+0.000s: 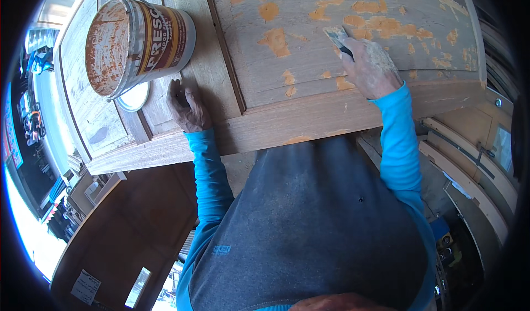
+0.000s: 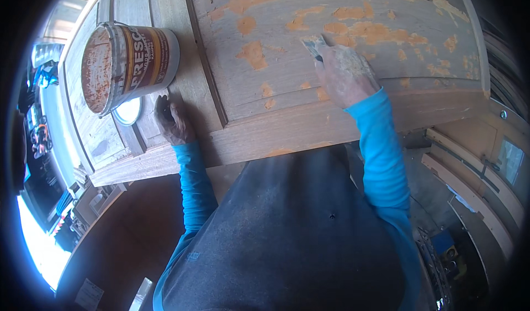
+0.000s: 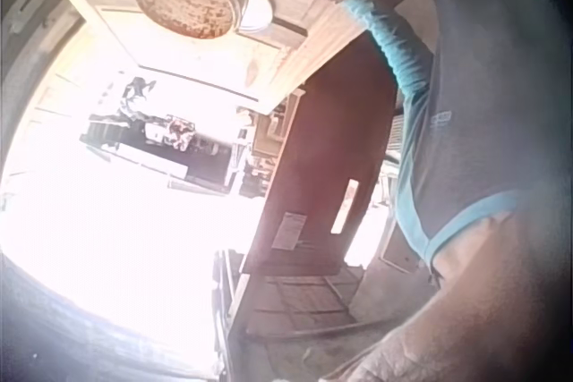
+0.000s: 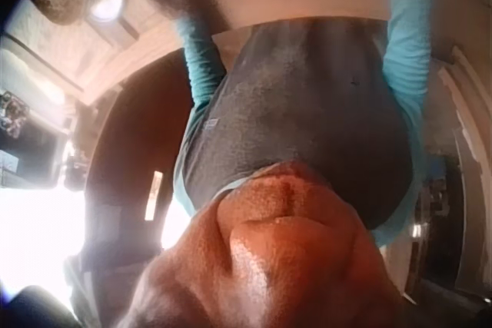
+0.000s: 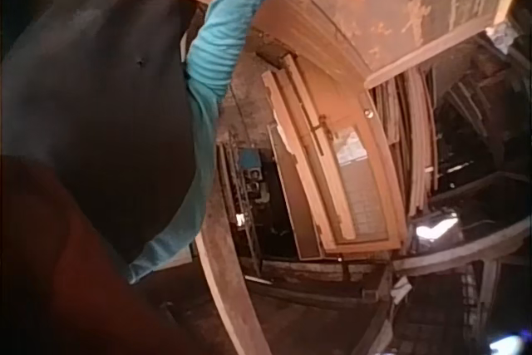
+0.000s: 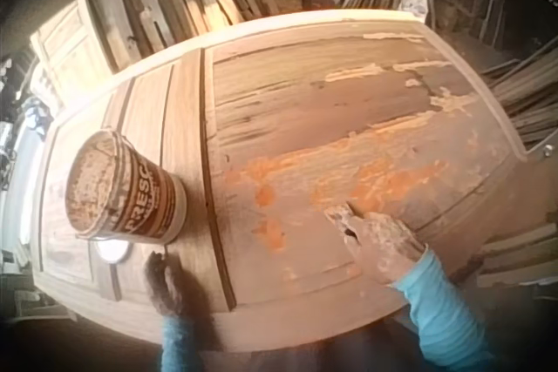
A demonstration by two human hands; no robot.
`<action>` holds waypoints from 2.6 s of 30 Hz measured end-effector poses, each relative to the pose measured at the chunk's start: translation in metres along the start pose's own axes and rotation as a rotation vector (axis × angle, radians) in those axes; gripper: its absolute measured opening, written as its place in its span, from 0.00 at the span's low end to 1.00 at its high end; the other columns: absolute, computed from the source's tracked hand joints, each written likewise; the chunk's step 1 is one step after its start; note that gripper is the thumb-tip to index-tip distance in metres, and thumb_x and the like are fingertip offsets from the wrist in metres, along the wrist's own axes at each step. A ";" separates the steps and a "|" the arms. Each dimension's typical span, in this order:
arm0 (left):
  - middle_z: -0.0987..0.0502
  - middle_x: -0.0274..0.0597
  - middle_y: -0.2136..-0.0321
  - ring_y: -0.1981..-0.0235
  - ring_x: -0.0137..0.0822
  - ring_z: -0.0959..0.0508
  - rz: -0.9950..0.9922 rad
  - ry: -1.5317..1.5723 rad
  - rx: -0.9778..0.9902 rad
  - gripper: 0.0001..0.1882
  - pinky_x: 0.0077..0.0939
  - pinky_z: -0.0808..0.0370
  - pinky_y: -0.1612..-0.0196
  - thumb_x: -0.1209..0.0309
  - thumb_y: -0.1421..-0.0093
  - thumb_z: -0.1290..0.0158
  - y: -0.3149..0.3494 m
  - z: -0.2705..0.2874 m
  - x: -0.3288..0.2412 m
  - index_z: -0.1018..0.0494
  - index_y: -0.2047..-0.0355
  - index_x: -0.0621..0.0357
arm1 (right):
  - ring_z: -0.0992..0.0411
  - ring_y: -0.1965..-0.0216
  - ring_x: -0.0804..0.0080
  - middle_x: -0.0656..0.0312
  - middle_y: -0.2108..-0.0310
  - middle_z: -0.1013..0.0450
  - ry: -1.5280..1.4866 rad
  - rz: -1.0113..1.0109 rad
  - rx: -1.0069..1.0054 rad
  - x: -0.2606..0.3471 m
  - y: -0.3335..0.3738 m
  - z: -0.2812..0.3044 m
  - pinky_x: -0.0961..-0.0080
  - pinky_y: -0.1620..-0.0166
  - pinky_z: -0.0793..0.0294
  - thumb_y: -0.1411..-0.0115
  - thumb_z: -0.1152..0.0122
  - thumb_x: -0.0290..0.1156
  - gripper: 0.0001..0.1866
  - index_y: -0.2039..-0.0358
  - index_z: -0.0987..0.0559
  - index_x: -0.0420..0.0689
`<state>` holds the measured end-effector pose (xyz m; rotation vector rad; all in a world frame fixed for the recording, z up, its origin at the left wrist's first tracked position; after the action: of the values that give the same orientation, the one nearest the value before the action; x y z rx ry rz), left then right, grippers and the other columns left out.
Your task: The person applies wood filler to joints and gaps in wooden door panels using a scraper tool, reaching into a bucket to collect more filler periodically.
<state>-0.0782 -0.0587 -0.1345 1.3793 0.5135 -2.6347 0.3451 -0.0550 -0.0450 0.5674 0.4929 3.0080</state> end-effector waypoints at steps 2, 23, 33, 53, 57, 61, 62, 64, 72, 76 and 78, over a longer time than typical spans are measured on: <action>0.28 0.55 0.42 0.41 0.45 0.25 0.025 0.039 -0.021 0.24 0.37 0.29 0.37 0.69 0.29 0.47 0.000 0.003 0.004 0.35 0.36 0.66 | 0.23 0.56 0.40 0.39 0.57 0.22 -0.040 0.011 -0.160 -0.018 0.014 0.004 0.46 0.52 0.24 0.35 0.43 0.33 0.18 0.48 0.22 0.37; 0.25 0.57 0.50 0.46 0.57 0.28 -0.269 -0.504 0.014 0.19 0.50 0.33 0.39 0.66 0.34 0.45 -0.008 -0.010 -0.035 0.26 0.46 0.63 | 0.23 0.62 0.48 0.47 0.64 0.26 -0.246 0.516 -0.014 0.033 -0.010 -0.048 0.55 0.57 0.21 0.34 0.39 0.31 0.23 0.39 0.25 0.42; 0.23 0.53 0.51 0.46 0.55 0.28 -0.267 -0.454 0.005 0.13 0.49 0.33 0.39 0.69 0.36 0.46 -0.004 -0.011 -0.043 0.22 0.52 0.59 | 0.19 0.61 0.48 0.48 0.61 0.24 0.104 0.436 0.144 0.037 -0.009 -0.030 0.51 0.58 0.19 0.35 0.44 0.27 0.16 0.47 0.21 0.43; 0.23 0.51 0.51 0.48 0.54 0.27 -0.218 -0.422 -0.001 0.12 0.48 0.32 0.41 0.71 0.38 0.42 -0.012 -0.009 -0.045 0.21 0.55 0.56 | 0.24 0.62 0.50 0.49 0.61 0.29 0.103 0.553 -0.113 0.052 -0.092 -0.029 0.55 0.55 0.22 0.32 0.40 0.35 0.23 0.38 0.26 0.46; 0.23 0.51 0.52 0.47 0.54 0.27 -0.195 -0.427 -0.004 0.12 0.47 0.32 0.41 0.71 0.38 0.42 -0.011 -0.006 -0.043 0.21 0.54 0.57 | 0.25 0.62 0.51 0.50 0.63 0.30 0.290 0.525 -0.054 0.042 -0.083 -0.034 0.55 0.55 0.22 0.32 0.40 0.35 0.22 0.39 0.25 0.45; 0.23 0.51 0.51 0.47 0.53 0.27 -0.179 -0.424 -0.022 0.12 0.47 0.32 0.40 0.71 0.38 0.42 -0.010 -0.006 -0.041 0.21 0.54 0.56 | 0.23 0.57 0.51 0.51 0.61 0.27 0.313 0.432 0.082 0.047 -0.066 -0.005 0.53 0.55 0.19 0.34 0.39 0.34 0.19 0.43 0.22 0.45; 0.24 0.50 0.50 0.46 0.53 0.28 -0.171 -0.407 -0.021 0.13 0.48 0.33 0.40 0.71 0.39 0.42 -0.010 -0.006 -0.039 0.21 0.54 0.54 | 0.23 0.57 0.52 0.51 0.61 0.28 0.281 0.451 0.056 0.050 -0.068 -0.002 0.53 0.55 0.19 0.34 0.39 0.34 0.19 0.44 0.22 0.45; 0.24 0.50 0.50 0.46 0.53 0.28 -0.161 -0.415 -0.016 0.13 0.48 0.33 0.40 0.71 0.39 0.42 -0.011 -0.007 -0.041 0.21 0.53 0.54 | 0.23 0.58 0.52 0.51 0.62 0.28 0.213 0.483 0.003 0.058 -0.075 0.001 0.53 0.56 0.20 0.35 0.38 0.33 0.18 0.46 0.21 0.45; 0.24 0.49 0.51 0.47 0.53 0.27 -0.166 -0.431 -0.026 0.13 0.47 0.32 0.40 0.71 0.39 0.41 -0.010 -0.004 -0.038 0.20 0.54 0.54 | 0.24 0.61 0.52 0.52 0.64 0.29 0.182 0.522 0.044 0.048 -0.075 -0.004 0.54 0.57 0.22 0.34 0.38 0.32 0.19 0.43 0.22 0.51; 0.23 0.48 0.51 0.47 0.52 0.27 -0.167 -0.422 -0.046 0.12 0.46 0.31 0.41 0.71 0.40 0.40 -0.012 -0.004 -0.041 0.20 0.55 0.53 | 0.25 0.62 0.54 0.53 0.64 0.29 0.163 0.548 0.020 0.002 -0.073 0.001 0.56 0.58 0.23 0.35 0.37 0.29 0.21 0.41 0.21 0.53; 0.23 0.47 0.51 0.48 0.52 0.27 -0.168 -0.416 -0.064 0.12 0.46 0.30 0.41 0.71 0.40 0.40 -0.011 -0.005 -0.041 0.20 0.55 0.53 | 0.25 0.61 0.54 0.53 0.63 0.29 0.153 0.575 0.020 0.003 -0.078 0.002 0.57 0.58 0.23 0.35 0.36 0.29 0.21 0.41 0.21 0.54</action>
<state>-0.0536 -0.0486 -0.1006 0.7637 0.6706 -2.8936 0.3418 0.0198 -0.0666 0.5622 0.4257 3.6182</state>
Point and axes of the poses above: each hand's wrist, its own y-axis away from the middle knuckle, its own z-axis out of the back of the hand, x = y × z, the point moved 7 cm from there along -y, towards the middle knuckle
